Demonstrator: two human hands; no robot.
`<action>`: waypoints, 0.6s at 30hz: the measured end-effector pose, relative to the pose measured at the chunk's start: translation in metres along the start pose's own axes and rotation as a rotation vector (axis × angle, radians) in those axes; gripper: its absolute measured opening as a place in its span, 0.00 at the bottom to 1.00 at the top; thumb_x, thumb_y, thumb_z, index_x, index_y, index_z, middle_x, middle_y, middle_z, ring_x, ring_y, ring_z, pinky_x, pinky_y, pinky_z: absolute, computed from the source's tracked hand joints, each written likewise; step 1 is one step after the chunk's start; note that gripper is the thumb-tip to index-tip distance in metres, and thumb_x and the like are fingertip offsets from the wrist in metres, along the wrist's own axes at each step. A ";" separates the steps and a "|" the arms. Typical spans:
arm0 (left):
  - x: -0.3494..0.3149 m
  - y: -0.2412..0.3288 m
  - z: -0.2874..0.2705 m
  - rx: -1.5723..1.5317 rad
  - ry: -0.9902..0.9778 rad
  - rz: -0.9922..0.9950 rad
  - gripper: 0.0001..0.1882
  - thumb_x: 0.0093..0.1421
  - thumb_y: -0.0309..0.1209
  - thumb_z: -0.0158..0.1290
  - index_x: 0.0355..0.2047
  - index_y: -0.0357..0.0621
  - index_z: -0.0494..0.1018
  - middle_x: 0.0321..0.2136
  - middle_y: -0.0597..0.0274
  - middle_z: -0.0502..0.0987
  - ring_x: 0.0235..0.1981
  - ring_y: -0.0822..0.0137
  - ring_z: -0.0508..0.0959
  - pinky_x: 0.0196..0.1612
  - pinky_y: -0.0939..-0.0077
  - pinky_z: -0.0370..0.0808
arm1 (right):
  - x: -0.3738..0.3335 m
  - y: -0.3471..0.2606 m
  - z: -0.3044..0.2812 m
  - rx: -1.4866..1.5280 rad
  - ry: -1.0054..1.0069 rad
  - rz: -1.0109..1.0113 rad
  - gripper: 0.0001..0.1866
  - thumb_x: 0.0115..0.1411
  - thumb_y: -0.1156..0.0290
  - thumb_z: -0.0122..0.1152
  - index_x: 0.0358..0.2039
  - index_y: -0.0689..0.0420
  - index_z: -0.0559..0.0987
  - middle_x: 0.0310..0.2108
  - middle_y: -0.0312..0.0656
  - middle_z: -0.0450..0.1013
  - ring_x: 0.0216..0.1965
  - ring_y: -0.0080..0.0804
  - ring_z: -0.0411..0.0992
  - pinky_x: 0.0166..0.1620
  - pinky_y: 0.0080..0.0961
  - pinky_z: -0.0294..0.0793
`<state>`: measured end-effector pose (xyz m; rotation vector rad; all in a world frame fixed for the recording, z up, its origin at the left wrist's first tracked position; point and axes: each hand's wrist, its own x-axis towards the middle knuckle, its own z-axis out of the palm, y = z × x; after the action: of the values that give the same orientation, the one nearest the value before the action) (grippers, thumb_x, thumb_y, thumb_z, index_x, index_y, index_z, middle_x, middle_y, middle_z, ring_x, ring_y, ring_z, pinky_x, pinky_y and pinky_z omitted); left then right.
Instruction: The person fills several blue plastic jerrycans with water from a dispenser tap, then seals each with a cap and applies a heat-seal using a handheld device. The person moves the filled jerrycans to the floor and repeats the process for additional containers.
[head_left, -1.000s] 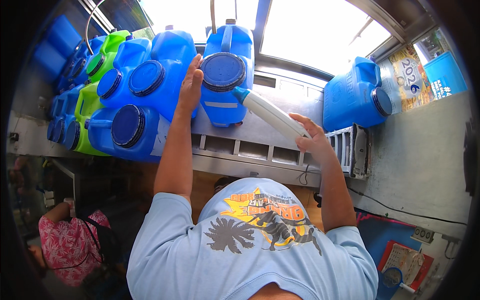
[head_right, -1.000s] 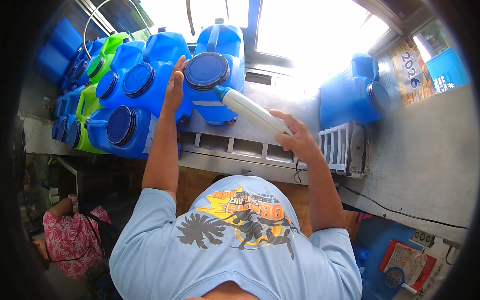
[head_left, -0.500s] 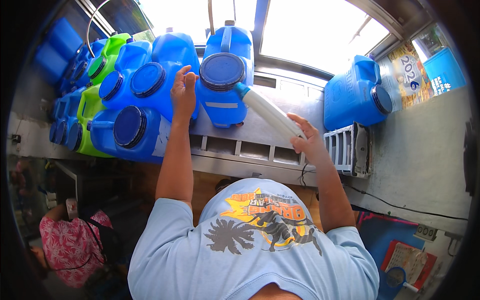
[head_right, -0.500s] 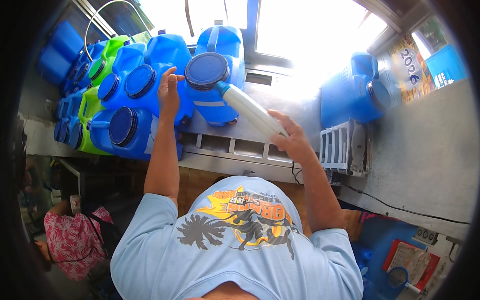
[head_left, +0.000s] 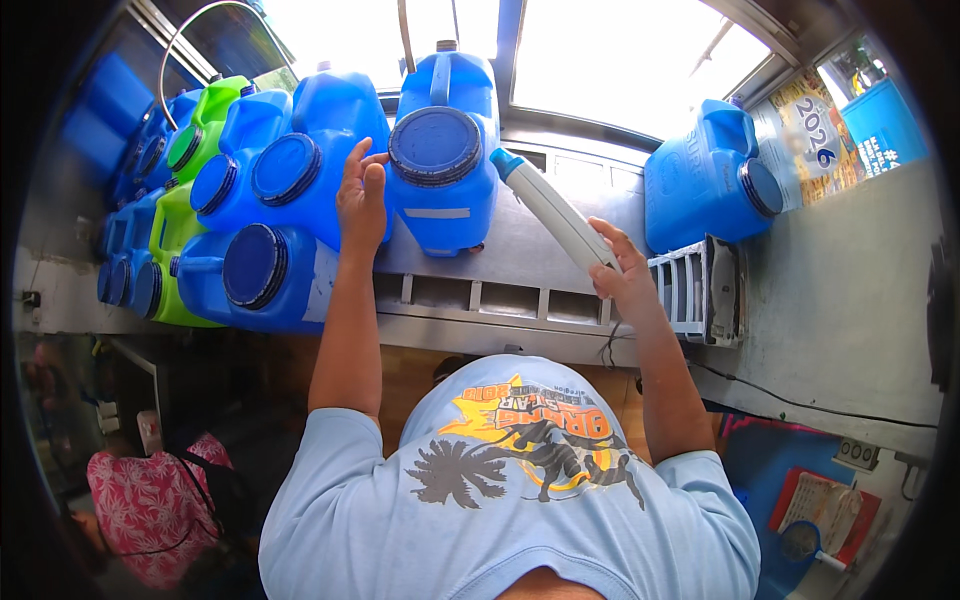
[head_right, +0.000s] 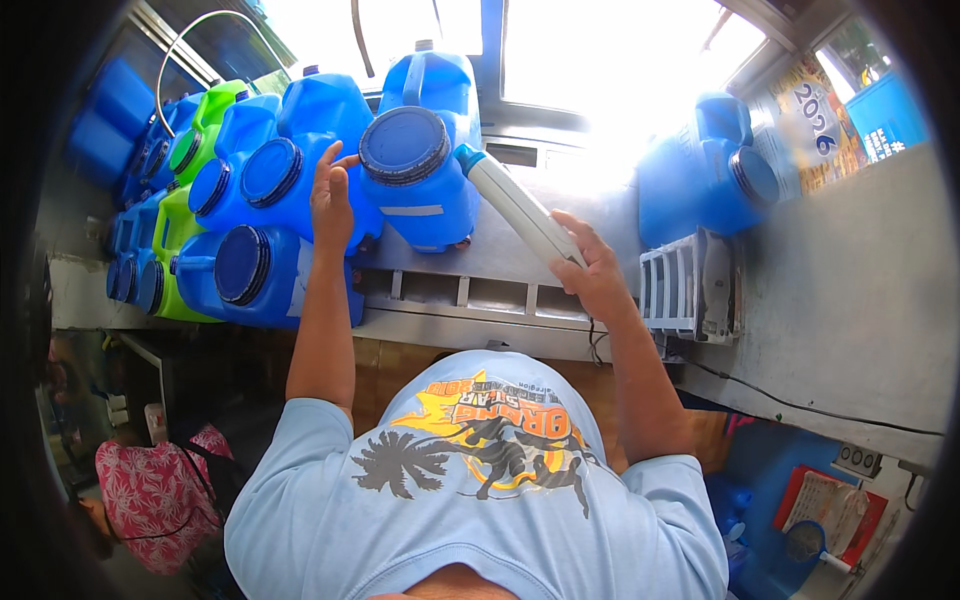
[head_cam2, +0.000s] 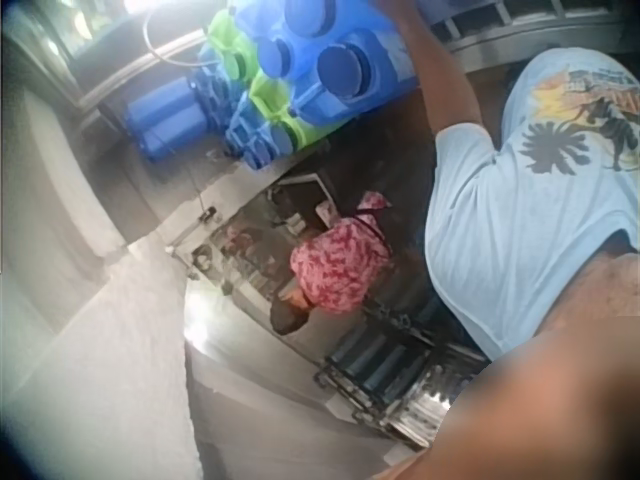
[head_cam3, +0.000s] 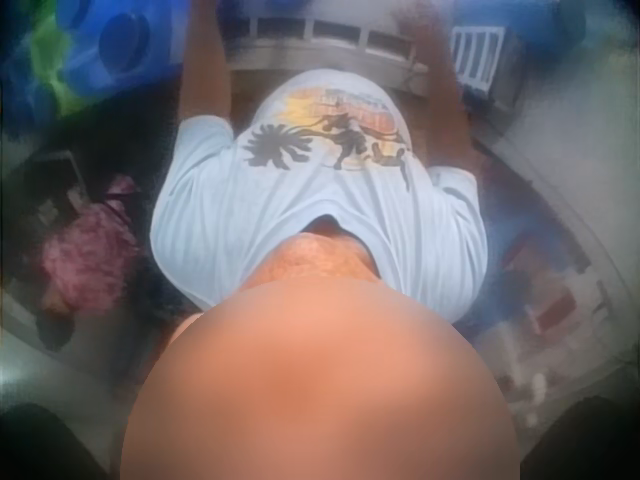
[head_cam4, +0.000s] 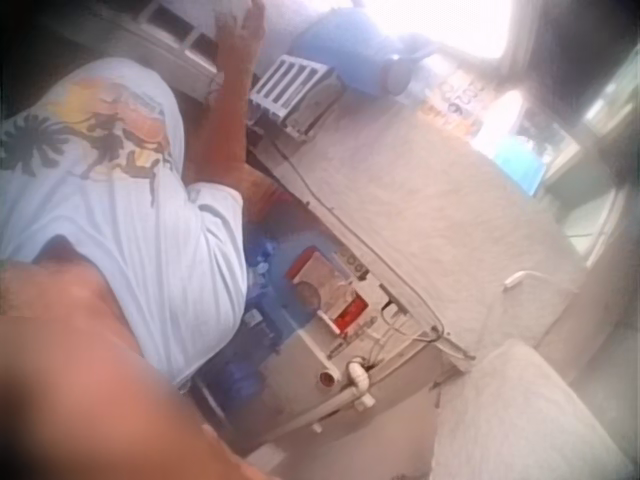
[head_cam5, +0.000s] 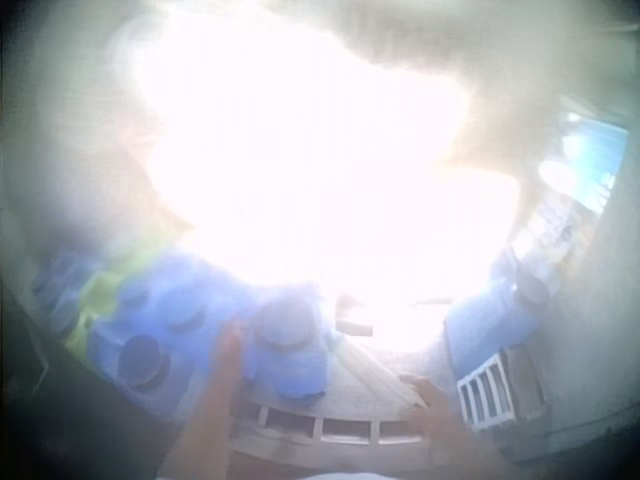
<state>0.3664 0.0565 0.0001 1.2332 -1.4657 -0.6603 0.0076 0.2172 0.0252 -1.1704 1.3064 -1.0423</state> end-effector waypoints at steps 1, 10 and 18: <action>-0.001 0.000 -0.001 -0.008 -0.006 -0.001 0.50 0.62 0.73 0.43 0.66 0.40 0.65 0.52 0.52 0.79 0.55 0.57 0.77 0.62 0.63 0.68 | -0.001 -0.003 -0.001 -0.014 -0.056 -0.001 0.33 0.58 0.73 0.64 0.66 0.54 0.69 0.41 0.35 0.75 0.34 0.17 0.68 0.38 0.16 0.71; 0.003 -0.005 0.006 0.162 -0.109 0.148 0.58 0.50 0.72 0.58 0.71 0.48 0.57 0.61 0.48 0.71 0.62 0.50 0.71 0.66 0.53 0.65 | 0.000 -0.023 0.005 -0.173 -0.126 -0.096 0.32 0.59 0.71 0.62 0.66 0.53 0.70 0.42 0.35 0.76 0.30 0.15 0.67 0.31 0.15 0.70; 0.029 -0.021 0.009 -0.013 -0.233 0.132 0.64 0.40 0.46 0.78 0.73 0.50 0.53 0.64 0.50 0.68 0.65 0.50 0.69 0.67 0.53 0.64 | 0.021 -0.039 -0.020 -0.188 -0.043 -0.032 0.32 0.59 0.68 0.61 0.65 0.54 0.70 0.36 0.35 0.74 0.27 0.16 0.65 0.28 0.18 0.67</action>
<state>0.3677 0.0210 -0.0099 1.0654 -1.7167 -0.7411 -0.0085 0.1899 0.0618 -1.3512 1.3779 -0.9271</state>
